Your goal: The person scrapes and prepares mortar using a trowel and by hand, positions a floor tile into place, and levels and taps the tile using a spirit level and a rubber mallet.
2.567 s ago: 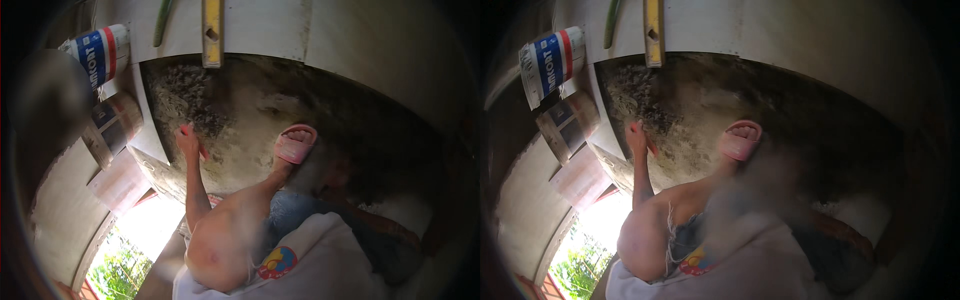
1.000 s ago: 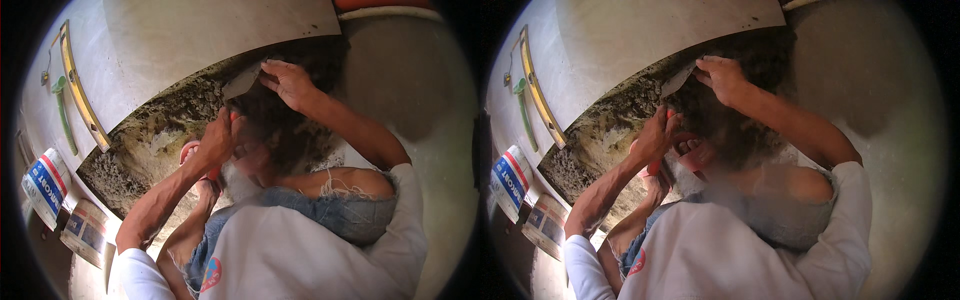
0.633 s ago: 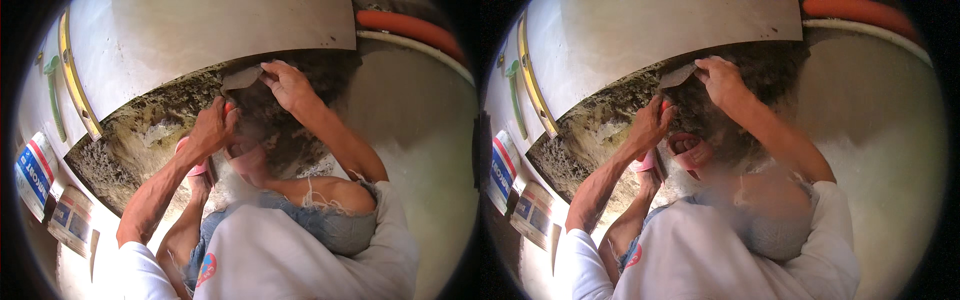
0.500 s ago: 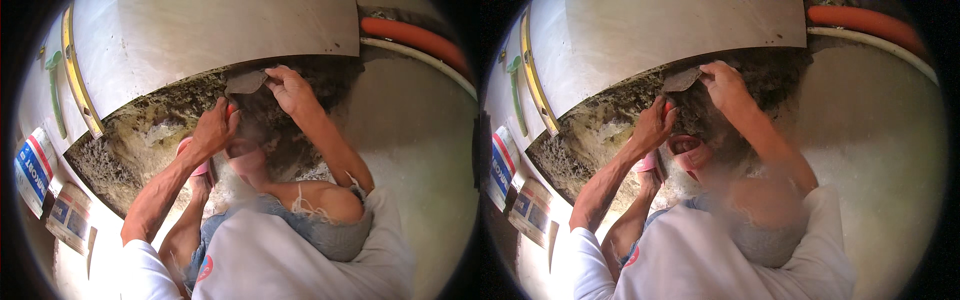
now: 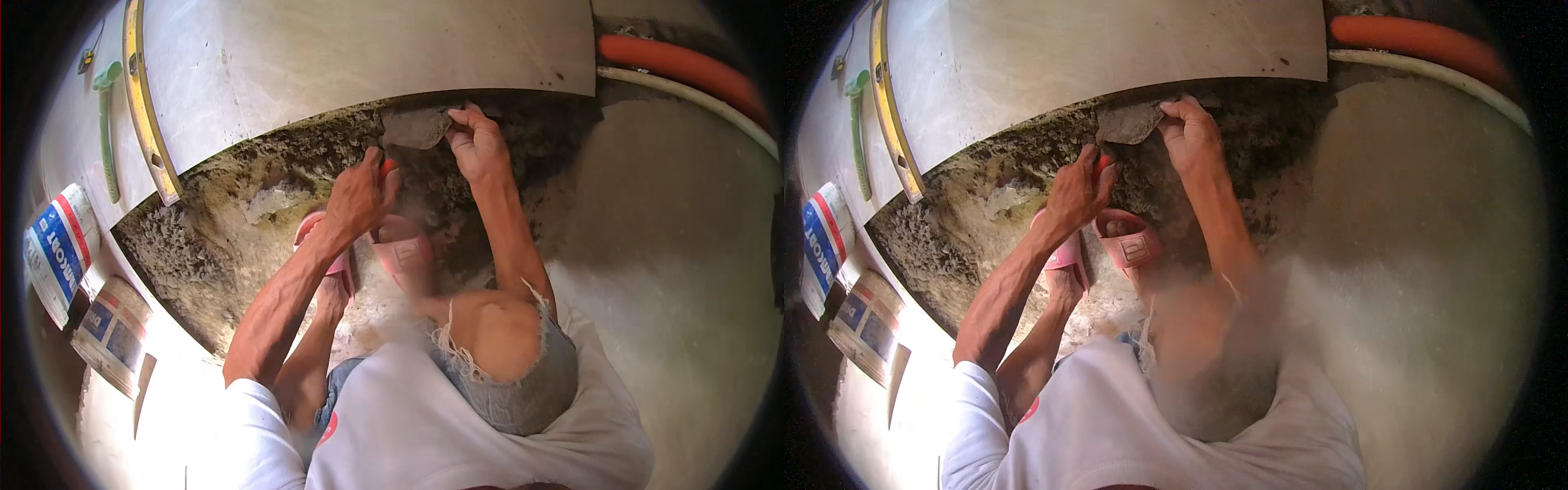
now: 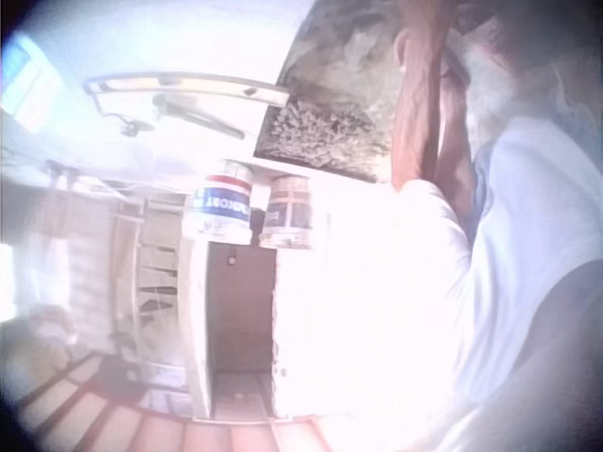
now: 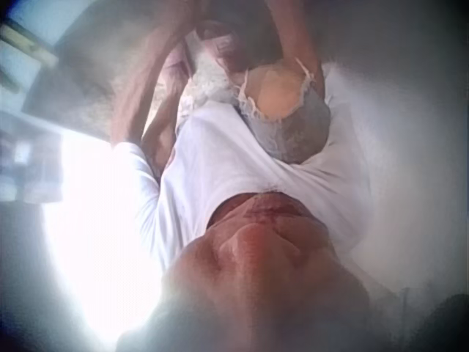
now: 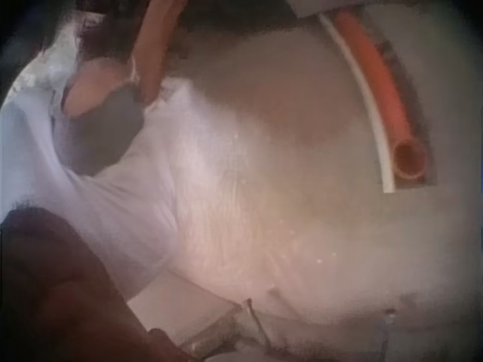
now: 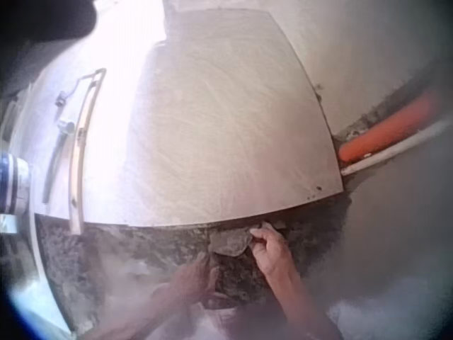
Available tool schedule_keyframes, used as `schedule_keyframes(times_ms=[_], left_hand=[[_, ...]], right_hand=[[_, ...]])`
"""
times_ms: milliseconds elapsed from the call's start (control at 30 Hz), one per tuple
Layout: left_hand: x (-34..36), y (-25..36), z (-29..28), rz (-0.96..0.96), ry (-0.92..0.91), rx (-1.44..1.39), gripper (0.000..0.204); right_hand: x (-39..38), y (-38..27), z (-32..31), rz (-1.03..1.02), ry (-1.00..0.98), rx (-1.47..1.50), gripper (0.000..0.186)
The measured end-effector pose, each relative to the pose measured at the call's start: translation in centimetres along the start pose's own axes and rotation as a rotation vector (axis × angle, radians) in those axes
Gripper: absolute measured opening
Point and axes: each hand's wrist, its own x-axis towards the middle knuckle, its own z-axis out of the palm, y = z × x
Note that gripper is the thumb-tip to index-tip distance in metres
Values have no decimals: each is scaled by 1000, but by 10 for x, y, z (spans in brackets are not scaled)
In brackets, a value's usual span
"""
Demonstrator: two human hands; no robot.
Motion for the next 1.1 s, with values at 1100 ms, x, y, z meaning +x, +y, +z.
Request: schedule_keyframes(times_ms=[1100], left_hand=[[14,1,-20,-114,-135,-67,24]], right_hand=[[-6,-6,21,-88,-4,-201,22]])
